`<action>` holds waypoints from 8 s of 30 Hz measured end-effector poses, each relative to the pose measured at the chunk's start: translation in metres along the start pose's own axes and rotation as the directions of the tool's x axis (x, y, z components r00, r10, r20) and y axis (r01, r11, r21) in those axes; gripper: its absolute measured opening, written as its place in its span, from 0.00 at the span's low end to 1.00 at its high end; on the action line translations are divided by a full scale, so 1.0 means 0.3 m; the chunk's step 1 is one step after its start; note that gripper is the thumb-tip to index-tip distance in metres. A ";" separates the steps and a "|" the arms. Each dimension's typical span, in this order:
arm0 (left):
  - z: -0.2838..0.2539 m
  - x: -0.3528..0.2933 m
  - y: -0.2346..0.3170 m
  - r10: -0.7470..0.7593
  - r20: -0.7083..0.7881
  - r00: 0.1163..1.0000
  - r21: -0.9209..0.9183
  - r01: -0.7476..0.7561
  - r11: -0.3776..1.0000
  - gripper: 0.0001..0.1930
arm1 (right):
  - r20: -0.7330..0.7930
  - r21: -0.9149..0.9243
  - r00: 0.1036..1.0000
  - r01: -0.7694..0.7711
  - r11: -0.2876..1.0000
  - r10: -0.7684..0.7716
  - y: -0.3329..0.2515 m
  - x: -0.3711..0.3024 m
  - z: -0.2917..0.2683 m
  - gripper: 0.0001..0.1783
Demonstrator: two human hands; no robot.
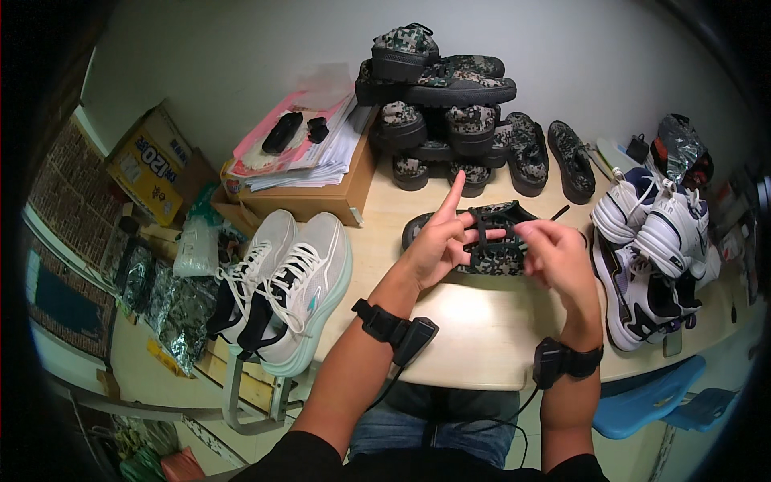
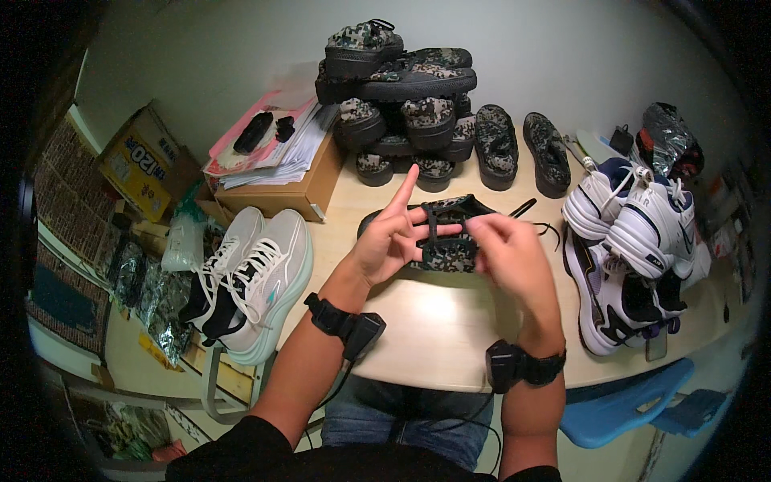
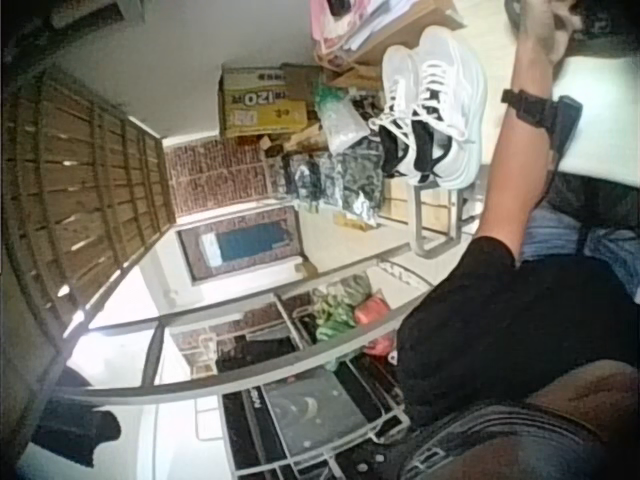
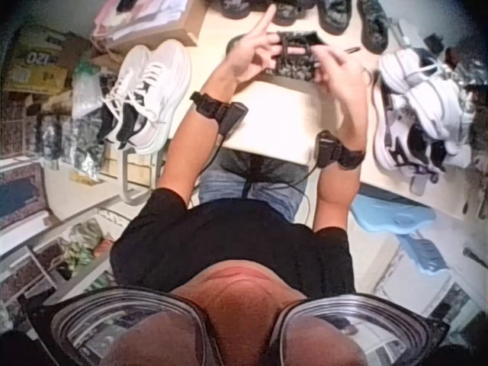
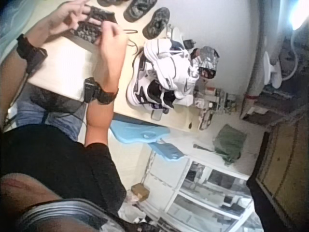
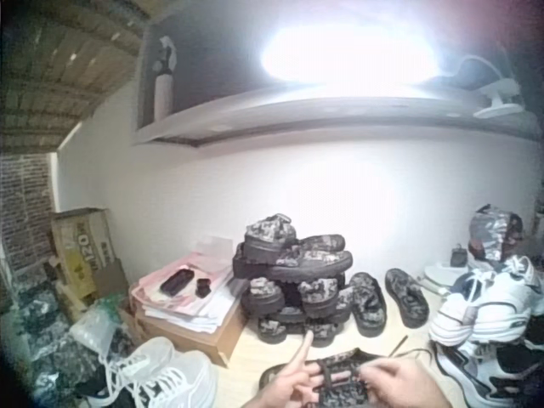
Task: The person is lacing a pair of camouflage-patterned sneakers on a desk.
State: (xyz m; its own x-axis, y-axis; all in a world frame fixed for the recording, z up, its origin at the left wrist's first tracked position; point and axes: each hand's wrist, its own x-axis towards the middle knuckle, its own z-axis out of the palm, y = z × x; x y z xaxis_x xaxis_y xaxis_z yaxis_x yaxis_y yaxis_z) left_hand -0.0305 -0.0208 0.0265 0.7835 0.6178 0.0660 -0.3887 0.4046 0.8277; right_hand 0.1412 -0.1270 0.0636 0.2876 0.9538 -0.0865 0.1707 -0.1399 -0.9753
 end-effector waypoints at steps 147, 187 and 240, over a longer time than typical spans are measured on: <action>0.025 -0.039 0.031 -0.219 0.075 0.973 0.608 0.130 0.784 0.11 | 0.166 0.957 0.636 0.080 0.278 -0.754 0.064 0.016 -0.018 0.36; -0.008 -0.036 0.049 0.735 -0.190 0.651 0.620 -0.501 0.604 0.10 | 0.374 0.720 0.833 0.016 0.694 -0.408 0.027 0.000 0.001 0.24; -0.101 -0.043 0.079 0.651 -0.199 0.732 0.876 -0.166 0.454 0.29 | -0.076 0.735 0.925 0.304 0.606 -0.372 0.070 0.032 -0.148 0.15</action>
State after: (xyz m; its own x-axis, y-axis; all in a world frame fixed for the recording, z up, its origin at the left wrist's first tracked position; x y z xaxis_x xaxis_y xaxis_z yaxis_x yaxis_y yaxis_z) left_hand -0.0644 0.0012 0.0285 0.2241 0.8500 0.4767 0.1180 -0.5092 0.8525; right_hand 0.1893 -0.1325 0.0513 0.2745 0.9141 0.2984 -0.5015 0.4009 -0.7667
